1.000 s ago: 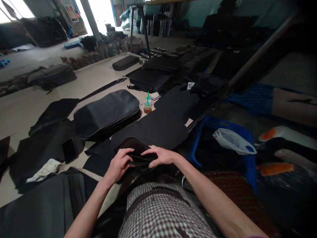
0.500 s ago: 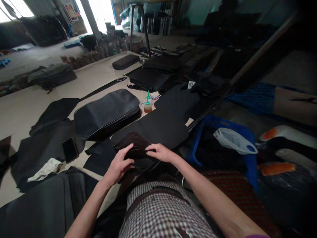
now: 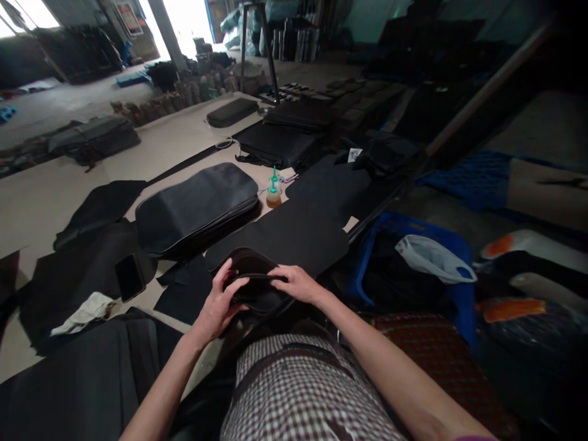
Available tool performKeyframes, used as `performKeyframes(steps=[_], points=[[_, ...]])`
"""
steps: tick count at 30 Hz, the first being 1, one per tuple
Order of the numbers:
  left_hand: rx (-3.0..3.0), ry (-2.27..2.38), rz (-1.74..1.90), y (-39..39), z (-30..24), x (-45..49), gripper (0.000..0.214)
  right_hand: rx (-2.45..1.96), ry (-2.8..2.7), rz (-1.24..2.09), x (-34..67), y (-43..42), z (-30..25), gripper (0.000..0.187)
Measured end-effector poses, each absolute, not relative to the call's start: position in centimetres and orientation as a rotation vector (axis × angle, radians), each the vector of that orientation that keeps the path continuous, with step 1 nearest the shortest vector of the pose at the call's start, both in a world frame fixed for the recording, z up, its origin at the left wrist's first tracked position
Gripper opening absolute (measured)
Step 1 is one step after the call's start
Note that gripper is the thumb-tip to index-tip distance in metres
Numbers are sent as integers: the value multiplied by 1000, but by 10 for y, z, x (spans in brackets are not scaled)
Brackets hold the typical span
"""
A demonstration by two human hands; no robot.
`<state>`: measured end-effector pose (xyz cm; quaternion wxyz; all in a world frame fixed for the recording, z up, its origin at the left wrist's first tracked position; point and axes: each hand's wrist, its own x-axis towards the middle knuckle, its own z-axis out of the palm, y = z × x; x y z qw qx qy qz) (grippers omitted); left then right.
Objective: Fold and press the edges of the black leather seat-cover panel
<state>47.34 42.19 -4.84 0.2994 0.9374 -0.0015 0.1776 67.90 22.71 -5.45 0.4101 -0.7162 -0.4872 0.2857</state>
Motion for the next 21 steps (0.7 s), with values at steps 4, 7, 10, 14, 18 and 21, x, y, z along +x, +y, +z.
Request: performKeyframes(steps=[4,7,10,14,18,21], points=[[2654,-178,508,423,-46,472,35,-1793,-1105,778,687,232,-60,26],[2662,-158,477,422,-41,474,11,-1757,-1106,844,689,231,-58,29],[2659,-112,485,420,-38,477,8,-1733,-1147,907,688,227,-49,33],[2679,-116,481,421,-38,482,7,-1749,-1272,1048,687,220,-37,62],[2673,-137,463,422,-38,483,8,-1827,-1390,956,681,218,-37,64],[2617,-92,482,421,-41,481,15,-1845,-1365,743,677,221,-45,34]])
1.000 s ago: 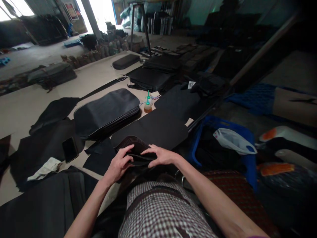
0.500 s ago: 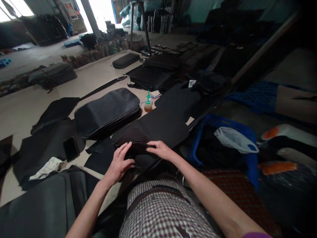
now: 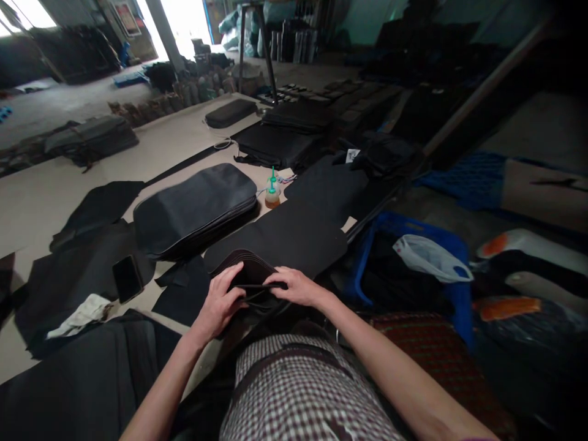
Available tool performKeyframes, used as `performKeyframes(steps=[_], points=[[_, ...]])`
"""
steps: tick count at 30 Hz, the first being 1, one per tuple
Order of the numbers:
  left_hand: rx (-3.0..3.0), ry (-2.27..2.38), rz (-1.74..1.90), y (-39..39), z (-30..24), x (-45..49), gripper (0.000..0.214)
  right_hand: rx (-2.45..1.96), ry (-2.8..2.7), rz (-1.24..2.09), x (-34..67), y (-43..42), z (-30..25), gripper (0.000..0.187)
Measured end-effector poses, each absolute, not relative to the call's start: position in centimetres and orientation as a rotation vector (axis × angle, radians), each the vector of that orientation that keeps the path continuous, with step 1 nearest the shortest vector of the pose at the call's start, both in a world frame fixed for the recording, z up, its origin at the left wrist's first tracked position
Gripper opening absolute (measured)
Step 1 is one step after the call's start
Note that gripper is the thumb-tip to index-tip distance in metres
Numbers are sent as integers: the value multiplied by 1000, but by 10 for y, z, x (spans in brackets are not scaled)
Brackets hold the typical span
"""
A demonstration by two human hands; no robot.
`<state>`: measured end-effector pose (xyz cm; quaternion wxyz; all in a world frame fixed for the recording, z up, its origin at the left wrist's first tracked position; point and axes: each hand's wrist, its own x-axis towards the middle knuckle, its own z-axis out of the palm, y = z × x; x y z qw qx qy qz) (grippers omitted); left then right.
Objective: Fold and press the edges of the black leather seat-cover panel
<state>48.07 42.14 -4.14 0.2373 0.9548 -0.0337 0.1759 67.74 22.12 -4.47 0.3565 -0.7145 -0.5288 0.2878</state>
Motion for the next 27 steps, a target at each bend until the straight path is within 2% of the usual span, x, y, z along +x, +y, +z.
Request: performKeyframes(steps=[3,4,10,14,16,18,20,22,24,25,27], points=[[2567,-36,528,422,-46,476,46,-1850,-1268,687,677,226,-50,25],[2583,-57,533,422,-47,474,49,-1848,-1242,702,678,228,-51,25],[2677,-139,463,424,-42,475,8,-1783,-1225,850,686,227,-46,29],[2678,-124,488,424,-41,480,6,-1787,-1334,1043,687,221,-38,66],[2679,-120,473,424,-42,482,6,-1818,-1396,1035,685,220,-36,72],[2673,-127,466,425,-45,482,6,-1849,-1447,918,681,221,-35,64],[2646,-115,481,426,-49,481,8,-1857,-1436,787,678,223,-38,46],[2599,-65,527,426,-53,478,29,-1848,-1363,710,678,225,-43,32],[2582,-34,578,425,-55,476,50,-1832,-1276,697,680,228,-48,28],[2598,-40,587,425,-55,474,52,-1825,-1248,712,681,229,-51,29],[2660,-104,574,424,-54,473,41,-1808,-1216,753,685,230,-55,30]])
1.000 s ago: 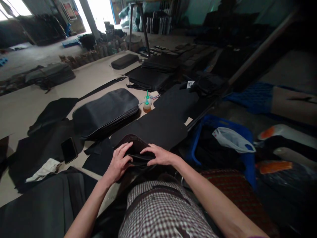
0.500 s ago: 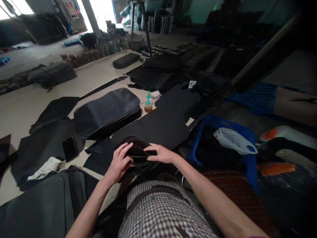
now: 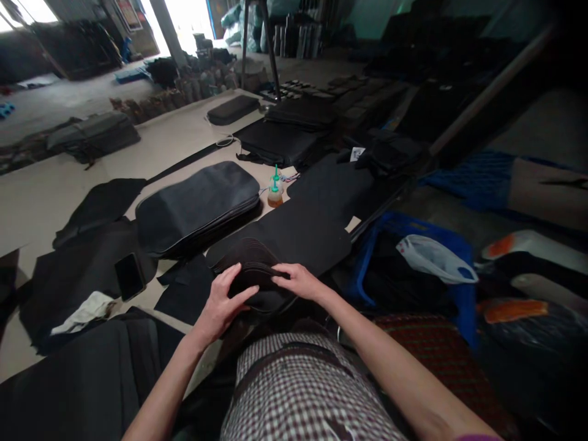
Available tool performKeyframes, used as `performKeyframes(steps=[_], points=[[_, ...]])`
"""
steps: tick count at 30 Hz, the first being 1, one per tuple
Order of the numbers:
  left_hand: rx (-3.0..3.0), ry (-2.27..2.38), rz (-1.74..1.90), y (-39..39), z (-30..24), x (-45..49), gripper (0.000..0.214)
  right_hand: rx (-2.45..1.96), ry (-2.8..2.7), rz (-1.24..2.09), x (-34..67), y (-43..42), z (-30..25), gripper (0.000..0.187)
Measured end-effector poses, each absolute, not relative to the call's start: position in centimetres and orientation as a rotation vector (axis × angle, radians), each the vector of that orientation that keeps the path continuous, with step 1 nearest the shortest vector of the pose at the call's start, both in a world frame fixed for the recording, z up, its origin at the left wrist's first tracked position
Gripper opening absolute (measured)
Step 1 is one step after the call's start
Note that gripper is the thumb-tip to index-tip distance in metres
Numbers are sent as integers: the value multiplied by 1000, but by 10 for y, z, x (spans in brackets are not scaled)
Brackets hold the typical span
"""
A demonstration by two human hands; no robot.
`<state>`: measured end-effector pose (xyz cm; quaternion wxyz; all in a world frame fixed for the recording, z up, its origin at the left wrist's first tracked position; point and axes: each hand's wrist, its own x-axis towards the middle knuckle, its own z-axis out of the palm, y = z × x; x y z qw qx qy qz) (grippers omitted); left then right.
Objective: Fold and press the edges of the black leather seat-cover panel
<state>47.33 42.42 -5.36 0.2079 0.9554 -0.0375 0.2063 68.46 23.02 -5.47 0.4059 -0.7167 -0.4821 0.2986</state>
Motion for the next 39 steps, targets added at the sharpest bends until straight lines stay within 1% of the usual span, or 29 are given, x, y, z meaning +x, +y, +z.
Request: performKeyframes(steps=[2,4,6,9,10,11,12,14,16,18,20,22,25,27,30,34,36,37,39], points=[[2700,-145,526,424,-50,474,21,-1783,-1205,800,687,230,-57,32],[2702,-136,491,424,-47,475,8,-1759,-1210,840,688,229,-55,34],[2694,-111,476,424,-45,478,7,-1750,-1234,886,689,227,-50,39],[2694,-115,489,425,-45,481,8,-1752,-1334,972,688,224,-41,62],[2695,-120,491,425,-46,482,8,-1763,-1370,986,686,223,-38,68],[2695,-122,492,425,-46,483,7,-1782,-1399,977,685,222,-37,70],[2696,-127,491,425,-47,483,7,-1802,-1421,940,682,222,-36,67],[2691,-136,503,425,-49,482,7,-1838,-1420,811,678,222,-38,48],[2676,-105,538,425,-51,480,19,-1845,-1378,687,675,223,-42,32],[2676,-70,603,424,-53,477,40,-1846,-1305,634,674,225,-46,27],[2718,-93,653,423,-53,474,51,-1848,-1242,649,676,227,-49,27],[2793,-187,648,422,-53,473,44,-1842,-1194,685,678,228,-50,26],[2863,-246,581,421,-52,473,17,-1816,-1169,746,681,228,-52,26],[2859,-213,573,420,-51,474,7,-1783,-1185,772,681,228,-51,27],[2837,-173,574,420,-50,477,6,-1750,-1235,797,681,225,-47,33],[2826,-149,526,421,-48,480,6,-1766,-1358,851,680,222,-39,56],[2824,-152,510,421,-50,480,7,-1793,-1427,824,678,221,-37,62],[2822,-158,513,422,-52,479,8,-1808,-1448,785,676,221,-38,60],[2802,-160,558,422,-56,478,10,-1828,-1453,682,672,221,-41,45]])
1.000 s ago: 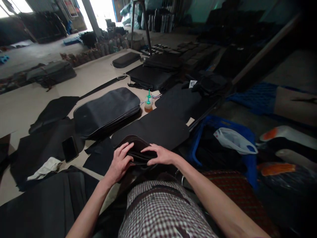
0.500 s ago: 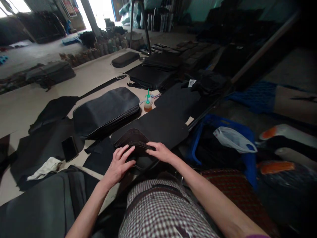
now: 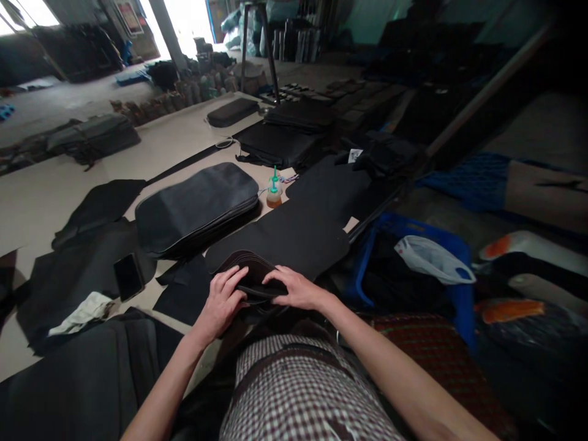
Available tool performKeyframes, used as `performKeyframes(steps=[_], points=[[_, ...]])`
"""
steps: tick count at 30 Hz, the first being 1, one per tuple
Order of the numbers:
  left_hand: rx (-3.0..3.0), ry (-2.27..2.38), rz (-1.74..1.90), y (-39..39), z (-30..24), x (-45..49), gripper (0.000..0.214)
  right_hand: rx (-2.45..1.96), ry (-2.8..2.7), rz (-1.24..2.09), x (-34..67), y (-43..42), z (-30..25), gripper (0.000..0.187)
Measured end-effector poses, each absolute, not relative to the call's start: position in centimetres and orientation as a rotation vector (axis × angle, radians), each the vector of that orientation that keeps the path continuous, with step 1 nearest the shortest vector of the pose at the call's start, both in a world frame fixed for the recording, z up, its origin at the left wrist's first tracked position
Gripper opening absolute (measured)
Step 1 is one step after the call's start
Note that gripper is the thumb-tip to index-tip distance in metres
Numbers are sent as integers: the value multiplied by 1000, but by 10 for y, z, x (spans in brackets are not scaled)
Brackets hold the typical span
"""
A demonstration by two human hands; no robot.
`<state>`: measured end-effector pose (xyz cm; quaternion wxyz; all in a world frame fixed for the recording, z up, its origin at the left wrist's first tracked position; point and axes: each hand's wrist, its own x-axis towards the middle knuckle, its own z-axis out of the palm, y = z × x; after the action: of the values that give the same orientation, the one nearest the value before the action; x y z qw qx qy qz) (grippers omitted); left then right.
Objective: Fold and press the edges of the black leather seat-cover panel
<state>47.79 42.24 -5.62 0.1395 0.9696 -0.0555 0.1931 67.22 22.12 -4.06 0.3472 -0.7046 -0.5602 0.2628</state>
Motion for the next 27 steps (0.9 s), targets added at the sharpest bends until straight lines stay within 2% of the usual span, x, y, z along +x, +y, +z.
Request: performKeyframes(steps=[2,4,6,12,16,19,22,27], points=[[2766,-136,649,423,-60,476,23,-1837,-1408,600,669,223,-45,32],[2751,-138,719,423,-60,473,43,-1849,-1345,571,668,224,-50,28],[2787,-182,702,423,-58,471,48,-1856,-1299,583,670,226,-53,27],[2811,-147,604,423,-52,470,7,-1809,-1313,691,677,226,-50,30],[2803,-145,561,422,-51,473,7,-1815,-1385,781,674,224,-41,55],[2809,-161,558,421,-50,474,7,-1880,-1414,753,669,223,-36,61],[2812,-171,553,421,-50,474,6,-1898,-1464,657,665,223,-35,55],[2782,-145,595,420,-50,479,6,-1900,-1500,519,665,225,-40,31]])
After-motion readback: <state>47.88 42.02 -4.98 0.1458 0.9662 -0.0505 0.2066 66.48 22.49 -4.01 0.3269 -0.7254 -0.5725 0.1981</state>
